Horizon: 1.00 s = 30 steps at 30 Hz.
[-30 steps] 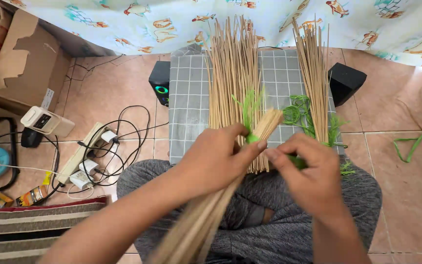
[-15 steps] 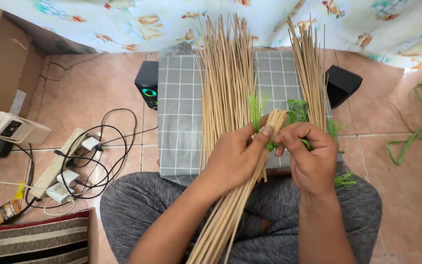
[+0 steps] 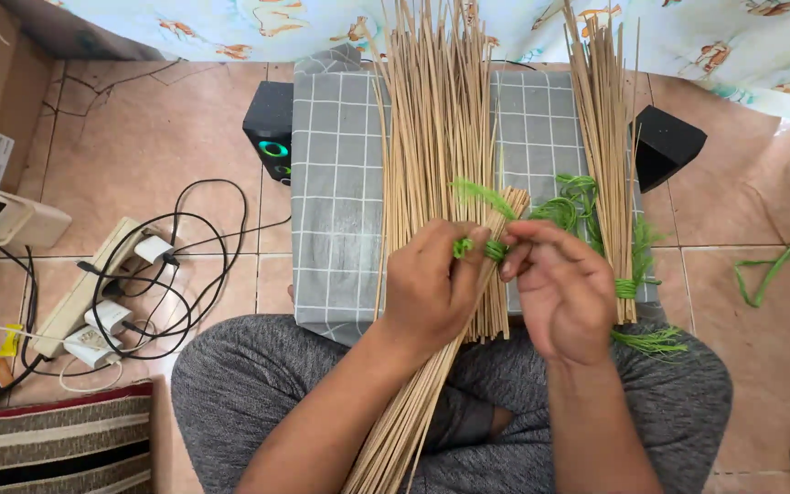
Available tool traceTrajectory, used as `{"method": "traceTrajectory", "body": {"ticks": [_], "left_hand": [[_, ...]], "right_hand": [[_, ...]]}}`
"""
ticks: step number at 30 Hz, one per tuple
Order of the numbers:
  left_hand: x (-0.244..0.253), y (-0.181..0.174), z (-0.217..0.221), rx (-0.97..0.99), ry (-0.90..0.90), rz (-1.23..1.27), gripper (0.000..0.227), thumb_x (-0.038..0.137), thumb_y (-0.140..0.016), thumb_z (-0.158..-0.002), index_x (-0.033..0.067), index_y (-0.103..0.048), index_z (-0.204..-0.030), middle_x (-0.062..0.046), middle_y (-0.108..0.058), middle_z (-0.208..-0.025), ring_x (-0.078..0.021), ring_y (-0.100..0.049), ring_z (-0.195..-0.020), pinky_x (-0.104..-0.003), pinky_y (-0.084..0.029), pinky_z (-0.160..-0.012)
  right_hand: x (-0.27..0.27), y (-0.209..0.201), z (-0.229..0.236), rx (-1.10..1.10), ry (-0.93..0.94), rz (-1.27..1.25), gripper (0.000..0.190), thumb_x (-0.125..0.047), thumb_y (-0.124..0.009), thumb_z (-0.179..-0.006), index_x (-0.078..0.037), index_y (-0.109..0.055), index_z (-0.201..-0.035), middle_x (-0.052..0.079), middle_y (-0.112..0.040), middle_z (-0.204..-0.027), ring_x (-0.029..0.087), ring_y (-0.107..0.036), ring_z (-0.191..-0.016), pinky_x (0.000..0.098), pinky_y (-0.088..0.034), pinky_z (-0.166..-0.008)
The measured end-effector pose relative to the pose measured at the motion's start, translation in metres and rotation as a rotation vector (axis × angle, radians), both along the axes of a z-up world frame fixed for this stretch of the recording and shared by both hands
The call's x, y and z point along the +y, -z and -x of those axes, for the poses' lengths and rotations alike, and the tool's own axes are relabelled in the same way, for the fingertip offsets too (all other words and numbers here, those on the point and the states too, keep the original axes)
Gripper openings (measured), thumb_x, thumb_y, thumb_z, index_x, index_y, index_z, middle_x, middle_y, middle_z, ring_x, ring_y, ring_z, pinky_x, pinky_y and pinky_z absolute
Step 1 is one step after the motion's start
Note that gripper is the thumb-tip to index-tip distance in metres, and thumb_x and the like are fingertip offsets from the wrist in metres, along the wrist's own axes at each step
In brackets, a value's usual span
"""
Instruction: Gathering thin bamboo sticks and tying them into secure bundles using green plastic strips.
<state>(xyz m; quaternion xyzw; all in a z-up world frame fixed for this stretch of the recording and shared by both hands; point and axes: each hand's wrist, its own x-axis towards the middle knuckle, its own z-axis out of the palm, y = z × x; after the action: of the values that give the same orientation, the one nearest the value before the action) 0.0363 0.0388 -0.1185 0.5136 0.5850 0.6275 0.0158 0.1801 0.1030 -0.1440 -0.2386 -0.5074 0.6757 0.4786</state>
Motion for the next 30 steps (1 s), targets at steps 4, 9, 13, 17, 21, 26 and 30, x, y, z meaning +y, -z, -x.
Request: {"method": "traceTrajectory", "body": {"ticks": [4, 9, 13, 17, 21, 26, 30], "left_hand": [[0.000, 0.011, -0.006, 0.223, -0.027, -0.066, 0.014, 0.017, -0.063, -0.101, 0.0080, -0.069, -0.092, -0.001, -0.060, -0.065, -0.0124, -0.051, -0.039, -0.027, -0.046, -0.034], [0.002, 0.011, -0.010, 0.215, 0.009, -0.121, 0.008, 0.013, -0.067, -0.096, 0.0070, -0.072, -0.096, -0.005, -0.066, -0.075, -0.0253, -0.062, -0.048, -0.037, -0.053, -0.041], [0.004, 0.001, -0.001, 0.050, 0.156, -0.123, 0.025, 0.030, -0.057, -0.100, 0.0094, -0.071, -0.096, -0.006, -0.060, -0.068, -0.0199, -0.054, -0.047, -0.033, -0.048, -0.039], [0.008, -0.037, 0.022, 0.004, 0.257, -0.075, 0.034, 0.029, -0.042, -0.106, 0.0110, -0.070, -0.112, -0.014, -0.067, -0.099, -0.0196, -0.060, -0.053, -0.036, -0.055, -0.048], [0.015, -0.039, 0.038, 0.206, 0.428, 0.252, 0.028, 0.020, -0.050, -0.100, 0.0015, -0.070, -0.096, -0.018, -0.069, -0.079, -0.0365, -0.069, -0.062, -0.045, -0.054, -0.055], [0.010, -0.040, 0.047, 0.141, 0.518, 0.608, 0.031, 0.021, -0.049, -0.099, -0.0021, -0.068, -0.089, -0.024, -0.067, -0.069, -0.0470, -0.069, -0.068, -0.053, -0.051, -0.062], [0.009, -0.032, 0.051, -0.153, 0.622, 0.616, 0.026, 0.017, -0.053, -0.098, -0.0011, -0.069, -0.087, -0.021, -0.066, -0.066, -0.0376, -0.066, -0.064, -0.047, -0.050, -0.063]], "right_hand": [[-0.008, -0.017, 0.017, -0.442, 0.149, -0.561, 0.021, 0.014, -0.065, -0.091, 0.012, -0.071, -0.111, 0.024, -0.066, -0.100, 0.023, -0.065, -0.073, 0.0328, -0.056, -0.057], [-0.011, -0.016, 0.016, -0.615, 0.227, -0.782, 0.018, 0.002, -0.065, -0.096, 0.000, -0.078, -0.109, 0.014, -0.071, -0.100, 0.030, -0.071, -0.085, 0.0407, -0.059, -0.069], [-0.009, -0.015, 0.012, -0.610, 0.219, -0.714, 0.021, -0.014, -0.061, -0.102, -0.007, -0.080, -0.106, 0.008, -0.075, -0.097, 0.026, -0.074, -0.088, 0.0418, -0.061, -0.079], [-0.011, -0.019, 0.011, -0.560, 0.238, -0.723, 0.015, -0.002, -0.064, -0.099, 0.002, -0.078, -0.102, 0.020, -0.072, -0.099, 0.034, -0.073, -0.085, 0.0438, -0.060, -0.073], [-0.003, -0.019, 0.008, -0.565, 0.164, -0.648, 0.010, 0.005, -0.068, -0.091, 0.001, -0.078, -0.091, 0.020, -0.073, -0.094, 0.027, -0.070, -0.073, 0.0423, -0.056, -0.065], [0.000, -0.012, 0.005, -0.464, 0.077, -0.456, 0.011, 0.011, -0.074, -0.083, 0.004, -0.076, -0.092, 0.019, -0.072, -0.095, 0.013, -0.063, -0.071, 0.0340, -0.056, -0.058], [0.001, -0.012, 0.008, -0.408, -0.011, -0.465, 0.011, 0.003, -0.083, -0.080, 0.001, -0.079, -0.090, 0.012, -0.065, -0.085, 0.012, -0.059, -0.076, 0.0329, -0.055, -0.067]]}}
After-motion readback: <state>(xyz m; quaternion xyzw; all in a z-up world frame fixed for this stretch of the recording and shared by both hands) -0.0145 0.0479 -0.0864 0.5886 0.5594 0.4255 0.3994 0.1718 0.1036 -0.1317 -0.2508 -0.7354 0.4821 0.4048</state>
